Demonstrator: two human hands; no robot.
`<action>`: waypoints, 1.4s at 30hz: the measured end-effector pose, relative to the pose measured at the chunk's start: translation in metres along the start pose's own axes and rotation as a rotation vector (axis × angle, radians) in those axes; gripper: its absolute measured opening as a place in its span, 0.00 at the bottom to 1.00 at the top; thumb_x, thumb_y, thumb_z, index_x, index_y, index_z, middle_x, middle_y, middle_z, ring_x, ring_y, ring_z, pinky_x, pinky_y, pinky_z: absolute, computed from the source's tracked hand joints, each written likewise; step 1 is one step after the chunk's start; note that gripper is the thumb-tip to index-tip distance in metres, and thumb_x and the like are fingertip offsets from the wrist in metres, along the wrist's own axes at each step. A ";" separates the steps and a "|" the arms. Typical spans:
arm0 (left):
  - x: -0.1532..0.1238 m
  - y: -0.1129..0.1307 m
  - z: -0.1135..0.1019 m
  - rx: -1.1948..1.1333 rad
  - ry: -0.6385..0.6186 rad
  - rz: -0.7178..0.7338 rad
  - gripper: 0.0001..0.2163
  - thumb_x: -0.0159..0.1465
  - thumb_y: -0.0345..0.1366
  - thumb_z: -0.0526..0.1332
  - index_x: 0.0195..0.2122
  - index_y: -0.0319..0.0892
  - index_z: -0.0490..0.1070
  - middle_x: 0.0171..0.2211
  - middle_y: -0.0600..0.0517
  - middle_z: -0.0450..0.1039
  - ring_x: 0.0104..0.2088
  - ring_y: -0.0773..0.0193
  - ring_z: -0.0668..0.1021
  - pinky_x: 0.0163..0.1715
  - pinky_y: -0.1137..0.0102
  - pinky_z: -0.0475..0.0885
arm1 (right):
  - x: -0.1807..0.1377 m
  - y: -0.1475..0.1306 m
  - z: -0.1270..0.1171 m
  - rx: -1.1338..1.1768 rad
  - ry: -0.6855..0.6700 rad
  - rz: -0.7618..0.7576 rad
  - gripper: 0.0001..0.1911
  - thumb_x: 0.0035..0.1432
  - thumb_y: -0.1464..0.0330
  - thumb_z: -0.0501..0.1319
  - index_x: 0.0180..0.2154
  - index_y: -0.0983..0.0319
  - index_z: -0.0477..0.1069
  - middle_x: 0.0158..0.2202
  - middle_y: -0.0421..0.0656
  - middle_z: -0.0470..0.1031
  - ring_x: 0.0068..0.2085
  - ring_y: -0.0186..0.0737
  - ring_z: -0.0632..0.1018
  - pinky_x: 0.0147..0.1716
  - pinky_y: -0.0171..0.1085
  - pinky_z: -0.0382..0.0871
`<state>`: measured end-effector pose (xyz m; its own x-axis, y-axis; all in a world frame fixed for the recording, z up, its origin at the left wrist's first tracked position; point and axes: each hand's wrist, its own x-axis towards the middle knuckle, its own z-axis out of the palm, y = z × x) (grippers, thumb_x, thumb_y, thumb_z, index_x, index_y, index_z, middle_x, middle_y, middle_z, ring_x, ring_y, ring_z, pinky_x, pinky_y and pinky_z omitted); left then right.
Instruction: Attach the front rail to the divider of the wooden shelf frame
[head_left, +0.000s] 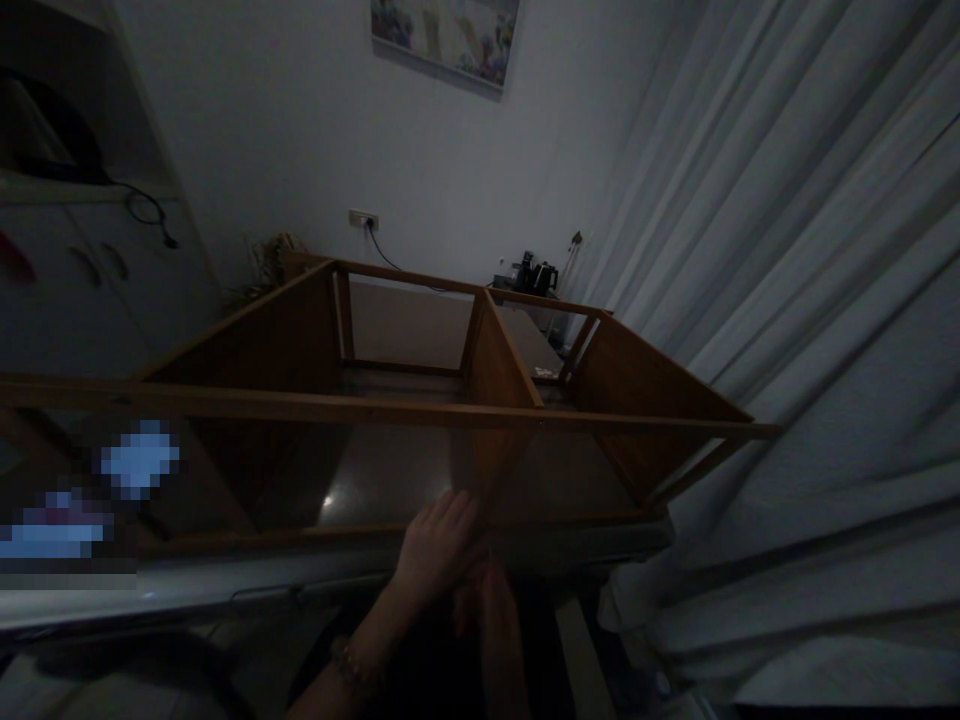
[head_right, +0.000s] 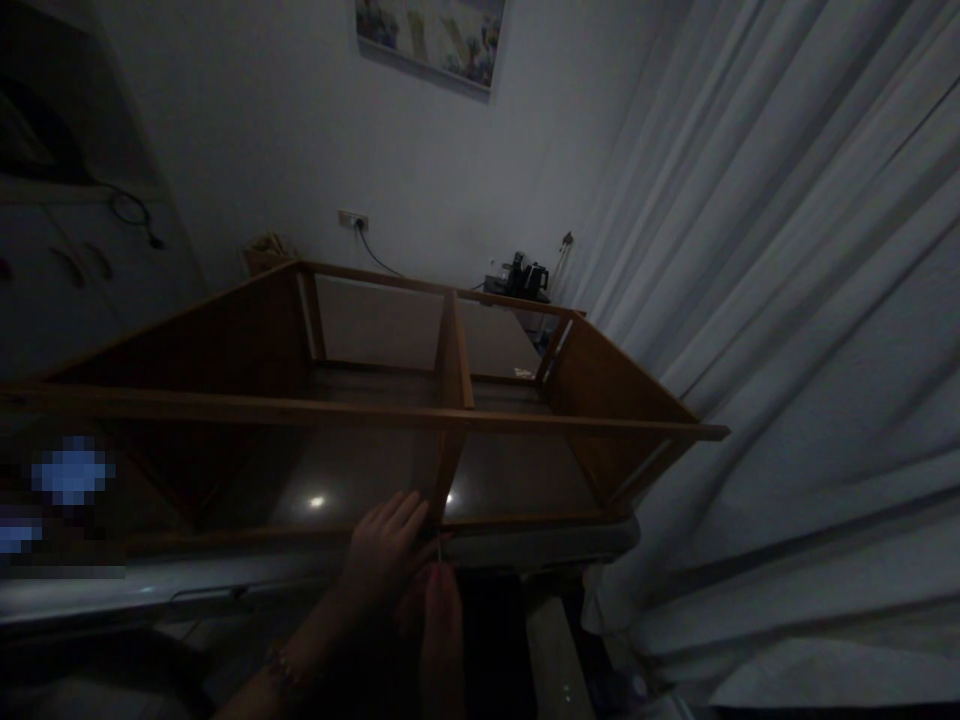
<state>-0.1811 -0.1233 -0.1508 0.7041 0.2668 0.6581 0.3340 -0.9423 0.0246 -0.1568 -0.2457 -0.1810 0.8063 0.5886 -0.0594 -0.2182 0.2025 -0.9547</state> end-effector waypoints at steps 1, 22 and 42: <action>0.000 0.000 0.000 0.002 0.001 -0.003 0.14 0.59 0.44 0.60 0.42 0.41 0.70 0.42 0.46 0.76 0.42 0.54 0.76 0.37 0.65 0.69 | 0.000 0.002 0.001 0.035 -0.033 0.040 0.22 0.54 0.46 0.55 0.26 0.59 0.65 0.20 0.36 0.65 0.21 0.32 0.65 0.22 0.33 0.59; 0.001 0.001 -0.002 -0.004 -0.007 -0.011 0.13 0.60 0.42 0.60 0.43 0.42 0.71 0.42 0.46 0.76 0.42 0.54 0.76 0.39 0.64 0.70 | 0.003 -0.014 -0.005 0.215 -0.121 0.203 0.24 0.51 0.51 0.61 0.17 0.58 0.55 0.16 0.32 0.51 0.18 0.29 0.54 0.20 0.32 0.54; 0.000 -0.002 0.000 -0.032 -0.031 0.000 0.13 0.59 0.39 0.60 0.44 0.41 0.70 0.43 0.44 0.75 0.43 0.54 0.76 0.39 0.65 0.70 | 0.007 -0.014 -0.023 -0.936 0.126 -0.662 0.15 0.62 0.65 0.54 0.49 0.57 0.71 0.45 0.45 0.77 0.42 0.42 0.78 0.40 0.39 0.69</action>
<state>-0.1818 -0.1218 -0.1509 0.7232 0.2725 0.6346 0.3145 -0.9480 0.0487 -0.1350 -0.2624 -0.1744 0.6712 0.4904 0.5559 0.7190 -0.2484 -0.6491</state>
